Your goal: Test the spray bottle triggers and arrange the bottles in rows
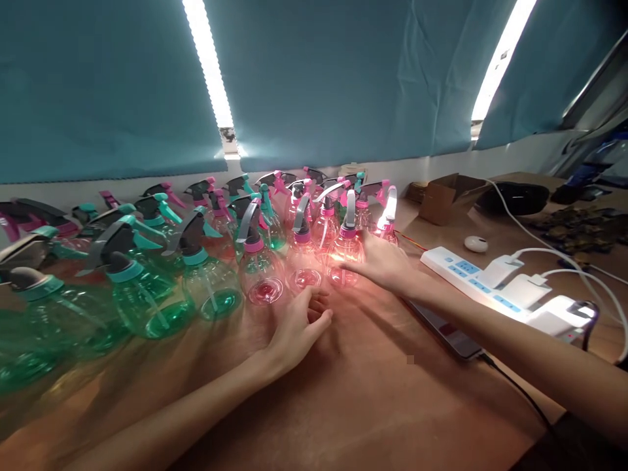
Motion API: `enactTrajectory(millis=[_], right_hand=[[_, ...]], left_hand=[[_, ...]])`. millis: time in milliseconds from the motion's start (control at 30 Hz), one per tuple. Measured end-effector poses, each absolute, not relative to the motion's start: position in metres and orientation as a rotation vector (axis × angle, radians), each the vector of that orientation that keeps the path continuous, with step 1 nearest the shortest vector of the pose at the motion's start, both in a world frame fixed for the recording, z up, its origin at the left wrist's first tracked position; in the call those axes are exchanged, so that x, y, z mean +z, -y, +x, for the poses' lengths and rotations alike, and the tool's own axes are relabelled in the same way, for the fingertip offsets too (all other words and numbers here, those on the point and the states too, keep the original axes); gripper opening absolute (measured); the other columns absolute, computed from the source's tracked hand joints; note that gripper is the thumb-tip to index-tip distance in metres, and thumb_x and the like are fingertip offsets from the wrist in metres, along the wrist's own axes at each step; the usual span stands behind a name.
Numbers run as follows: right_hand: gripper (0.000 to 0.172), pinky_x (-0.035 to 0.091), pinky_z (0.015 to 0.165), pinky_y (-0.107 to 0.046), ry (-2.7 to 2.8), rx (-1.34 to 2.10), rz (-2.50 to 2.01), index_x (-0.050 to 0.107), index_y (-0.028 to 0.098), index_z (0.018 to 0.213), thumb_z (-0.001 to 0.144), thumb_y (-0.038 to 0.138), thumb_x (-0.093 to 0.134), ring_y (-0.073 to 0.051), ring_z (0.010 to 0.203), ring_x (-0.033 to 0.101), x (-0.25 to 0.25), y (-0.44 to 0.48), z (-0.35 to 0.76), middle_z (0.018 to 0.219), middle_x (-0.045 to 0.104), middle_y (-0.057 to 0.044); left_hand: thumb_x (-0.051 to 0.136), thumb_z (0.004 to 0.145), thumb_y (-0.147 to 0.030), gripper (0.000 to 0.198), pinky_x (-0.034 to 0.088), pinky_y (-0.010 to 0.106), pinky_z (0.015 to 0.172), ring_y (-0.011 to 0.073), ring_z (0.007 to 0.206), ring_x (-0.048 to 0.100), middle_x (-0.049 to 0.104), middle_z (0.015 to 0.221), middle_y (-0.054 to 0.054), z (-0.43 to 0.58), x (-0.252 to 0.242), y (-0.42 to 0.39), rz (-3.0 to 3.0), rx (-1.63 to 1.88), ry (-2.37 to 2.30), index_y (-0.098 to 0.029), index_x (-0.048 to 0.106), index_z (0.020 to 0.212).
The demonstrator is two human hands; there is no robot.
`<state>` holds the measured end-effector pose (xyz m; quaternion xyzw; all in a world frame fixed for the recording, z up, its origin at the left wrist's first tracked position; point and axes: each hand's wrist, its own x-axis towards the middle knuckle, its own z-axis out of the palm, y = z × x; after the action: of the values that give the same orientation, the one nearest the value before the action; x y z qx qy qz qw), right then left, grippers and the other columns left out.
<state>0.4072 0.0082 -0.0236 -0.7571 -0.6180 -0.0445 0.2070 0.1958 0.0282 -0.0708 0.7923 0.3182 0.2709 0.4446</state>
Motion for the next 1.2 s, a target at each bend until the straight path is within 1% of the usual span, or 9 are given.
enactTrajectory(millis=[267, 433, 567, 633, 700, 833, 933, 1067, 1200], right_hand=[[0.059, 0.046, 0.067, -0.042, 1.674, -0.046, -2.142, 0.053, 0.014, 0.123, 0.082, 0.055, 0.062, -0.038, 0.091, 0.067, -0.019, -0.011, 0.4, 0.105, 0.07, -0.018], [0.063, 0.049, 0.075, -0.042, 1.611, -0.047, -1.944, 0.054, 0.016, 0.128, 0.082, 0.058, 0.063, -0.035, 0.101, 0.065, -0.017, 0.011, 0.41, 0.117, 0.068, -0.016], [0.032, 0.049, 0.07, -0.037, 1.498, -0.059, -1.851, 0.068, 0.023, 0.099, 0.087, 0.051, 0.059, -0.024, 0.077, 0.068, -0.021, 0.033, 0.435, 0.094, 0.074, -0.006], [0.028, 0.049, 0.068, -0.036, 1.389, -0.094, -1.888, 0.066, 0.023, 0.09, 0.086, 0.049, 0.06, -0.023, 0.073, 0.066, -0.026, 0.037, 0.449, 0.09, 0.072, -0.006], [0.033, 0.049, 0.071, -0.039, 1.297, -0.146, -1.944, 0.063, 0.02, 0.095, 0.082, 0.051, 0.064, -0.027, 0.081, 0.066, -0.031, 0.035, 0.46, 0.094, 0.071, -0.009], [0.066, 0.049, 0.081, -0.046, 1.339, -0.11, -2.042, 0.056, 0.015, 0.115, 0.073, 0.065, 0.067, -0.038, 0.107, 0.06, -0.04, 0.018, 0.471, 0.112, 0.065, -0.019], [0.085, 0.05, 0.076, -0.045, 1.325, 0.068, -2.143, 0.051, 0.013, 0.125, 0.065, 0.07, 0.071, -0.04, 0.099, 0.064, -0.044, 0.005, 0.473, 0.1, 0.068, -0.017], [0.079, 0.05, 0.065, -0.041, 1.341, 0.207, -2.155, 0.054, 0.016, 0.124, 0.066, 0.067, 0.072, -0.035, 0.075, 0.068, -0.051, -0.005, 0.471, 0.068, 0.067, -0.005], [0.076, 0.051, 0.065, -0.041, 1.325, 0.202, -2.115, 0.053, 0.018, 0.125, 0.069, 0.065, 0.071, -0.032, 0.071, 0.068, -0.05, -0.006, 0.469, 0.068, 0.067, -0.003]], left_hand=[[0.058, 0.087, -0.025, 0.017, 0.053, 0.033, 0.074, 0.0189, 0.085, 0.063, 0.064, 0.099, 0.006, 0.207, -0.076, -0.029, 1.956, 0.669, -0.759, -0.019, 0.057, 0.103], [0.06, 0.086, -0.025, 0.017, 0.054, 0.034, 0.074, 0.0188, 0.082, 0.064, 0.064, 0.097, 0.005, 0.211, -0.075, -0.031, 1.939, 0.664, -0.763, -0.019, 0.058, 0.101], [0.059, 0.085, -0.024, 0.018, 0.055, 0.033, 0.073, 0.0184, 0.082, 0.064, 0.064, 0.096, 0.005, 0.217, -0.072, -0.032, 1.91, 0.65, -0.759, -0.017, 0.058, 0.101], [0.059, 0.085, -0.023, 0.018, 0.056, 0.033, 0.072, 0.0185, 0.082, 0.065, 0.064, 0.097, 0.006, 0.222, -0.072, -0.031, 1.893, 0.644, -0.743, -0.017, 0.057, 0.101], [0.058, 0.084, -0.023, 0.018, 0.056, 0.032, 0.071, 0.0186, 0.083, 0.065, 0.064, 0.097, 0.006, 0.229, -0.072, -0.03, 1.881, 0.639, -0.726, -0.017, 0.057, 0.101], [0.058, 0.084, -0.023, 0.018, 0.056, 0.033, 0.07, 0.0186, 0.082, 0.064, 0.063, 0.094, 0.005, 0.242, -0.072, -0.023, 1.879, 0.624, -0.69, -0.018, 0.057, 0.1], [0.058, 0.084, -0.024, 0.017, 0.057, 0.033, 0.07, 0.0183, 0.08, 0.064, 0.062, 0.094, 0.005, 0.246, -0.071, -0.018, 1.88, 0.614, -0.661, -0.018, 0.057, 0.1], [0.058, 0.084, -0.022, 0.017, 0.057, 0.032, 0.07, 0.018, 0.081, 0.063, 0.062, 0.094, 0.005, 0.243, -0.069, -0.016, 1.876, 0.609, -0.659, -0.018, 0.056, 0.1], [0.057, 0.083, -0.02, 0.017, 0.057, 0.031, 0.066, 0.0179, 0.08, 0.063, 0.061, 0.094, 0.005, 0.236, -0.068, -0.016, 1.861, 0.61, -0.686, -0.017, 0.055, 0.099]])
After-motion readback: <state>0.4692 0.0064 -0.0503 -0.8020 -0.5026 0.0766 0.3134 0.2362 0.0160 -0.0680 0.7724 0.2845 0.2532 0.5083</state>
